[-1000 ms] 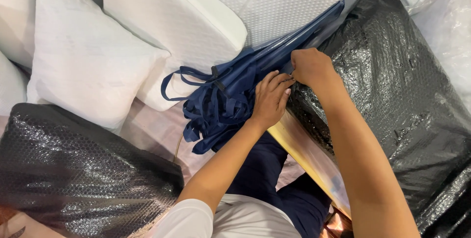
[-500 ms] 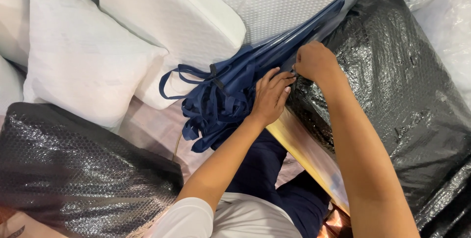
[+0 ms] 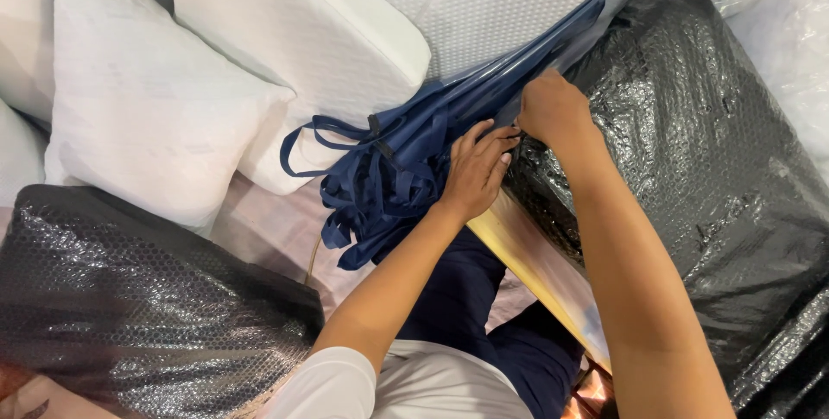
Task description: A person wraps a white pillow in black bubble wrap, securing it with clear tape cut using scissors.
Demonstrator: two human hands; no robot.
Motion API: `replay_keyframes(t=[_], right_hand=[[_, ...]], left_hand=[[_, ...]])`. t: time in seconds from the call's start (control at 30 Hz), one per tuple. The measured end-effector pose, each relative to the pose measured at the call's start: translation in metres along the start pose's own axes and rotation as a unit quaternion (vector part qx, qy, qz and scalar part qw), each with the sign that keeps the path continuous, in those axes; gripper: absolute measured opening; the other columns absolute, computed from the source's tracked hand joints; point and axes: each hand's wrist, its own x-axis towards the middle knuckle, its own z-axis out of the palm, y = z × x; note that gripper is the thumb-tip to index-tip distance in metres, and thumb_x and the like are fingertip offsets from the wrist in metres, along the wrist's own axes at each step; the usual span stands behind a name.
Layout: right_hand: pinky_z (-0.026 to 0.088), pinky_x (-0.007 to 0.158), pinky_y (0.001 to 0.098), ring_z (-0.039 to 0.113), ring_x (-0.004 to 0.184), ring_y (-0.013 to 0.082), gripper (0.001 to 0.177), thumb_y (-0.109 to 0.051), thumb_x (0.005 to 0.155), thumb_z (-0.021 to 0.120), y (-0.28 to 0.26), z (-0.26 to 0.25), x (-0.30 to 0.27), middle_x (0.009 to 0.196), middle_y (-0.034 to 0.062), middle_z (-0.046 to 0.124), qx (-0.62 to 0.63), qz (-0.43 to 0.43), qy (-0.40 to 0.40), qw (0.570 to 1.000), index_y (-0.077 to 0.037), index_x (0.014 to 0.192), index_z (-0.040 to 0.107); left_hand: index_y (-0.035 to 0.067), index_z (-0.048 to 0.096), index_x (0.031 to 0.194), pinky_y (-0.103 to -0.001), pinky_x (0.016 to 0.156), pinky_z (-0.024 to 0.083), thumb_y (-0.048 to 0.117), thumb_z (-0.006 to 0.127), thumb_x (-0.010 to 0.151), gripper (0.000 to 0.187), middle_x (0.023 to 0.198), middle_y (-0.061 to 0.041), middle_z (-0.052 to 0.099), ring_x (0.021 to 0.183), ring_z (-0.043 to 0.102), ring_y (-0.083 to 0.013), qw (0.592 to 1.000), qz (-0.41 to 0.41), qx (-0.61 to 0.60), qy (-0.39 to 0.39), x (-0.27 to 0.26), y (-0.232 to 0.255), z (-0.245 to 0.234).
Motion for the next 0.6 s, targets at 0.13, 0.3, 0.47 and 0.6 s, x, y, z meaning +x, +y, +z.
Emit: replay_keyframes(t=[0.13,0.3,0.47,0.6], right_hand=[[0.06,0.062,0.0533,0.07,0.074,0.041,0.017,-0.003,0.086,0.064,-0.002,0.0031,0.0013,0.101,0.0307,0.06,-0.004,0.021,-0.004,1.0,0.011,0.088,0.073],[0.06,0.06,0.055,0.07,0.071,0.0407,0.018,-0.003,0.083,0.065,-0.003,0.0065,0.0012,0.107,0.0326,0.059,-0.001,0.036,-0.002,0.999,0.013,0.089,0.072],[0.059,0.059,0.0551,0.07,0.072,0.0444,0.016,0.001,0.083,0.063,-0.0059,0.0074,0.0019,0.116,0.0345,0.056,0.011,0.051,0.016,0.999,0.007,0.097,0.068],[0.056,0.057,0.0508,0.07,0.067,0.0438,0.016,0.004,0.087,0.062,-0.0088,0.0046,-0.0015,0.113,0.0343,0.054,0.027,0.058,0.041,0.997,-0.005,0.1,0.058]], left_hand=[[0.023,0.061,0.131,-0.052,0.114,0.033,0.031,0.036,0.112,0.033,0.142,0.003,0.06,0.148,0.04,-0.0331,1.0,0.006,-0.002,0.003,0.0008,-0.0005,0.0003],[0.024,0.062,0.13,-0.053,0.114,0.033,0.032,0.036,0.112,0.033,0.142,0.004,0.06,0.147,0.04,-0.0329,1.0,0.013,-0.004,0.008,0.0011,-0.0034,0.0026],[0.024,0.062,0.13,-0.051,0.114,0.033,0.033,0.035,0.112,0.034,0.141,0.004,0.06,0.147,0.041,-0.0321,1.0,0.012,-0.005,0.005,0.0012,-0.0009,0.0003],[0.024,0.061,0.131,-0.051,0.114,0.033,0.031,0.036,0.112,0.032,0.142,0.005,0.059,0.147,0.041,-0.0323,1.0,0.013,-0.006,0.0,0.0012,-0.0003,-0.0001]])
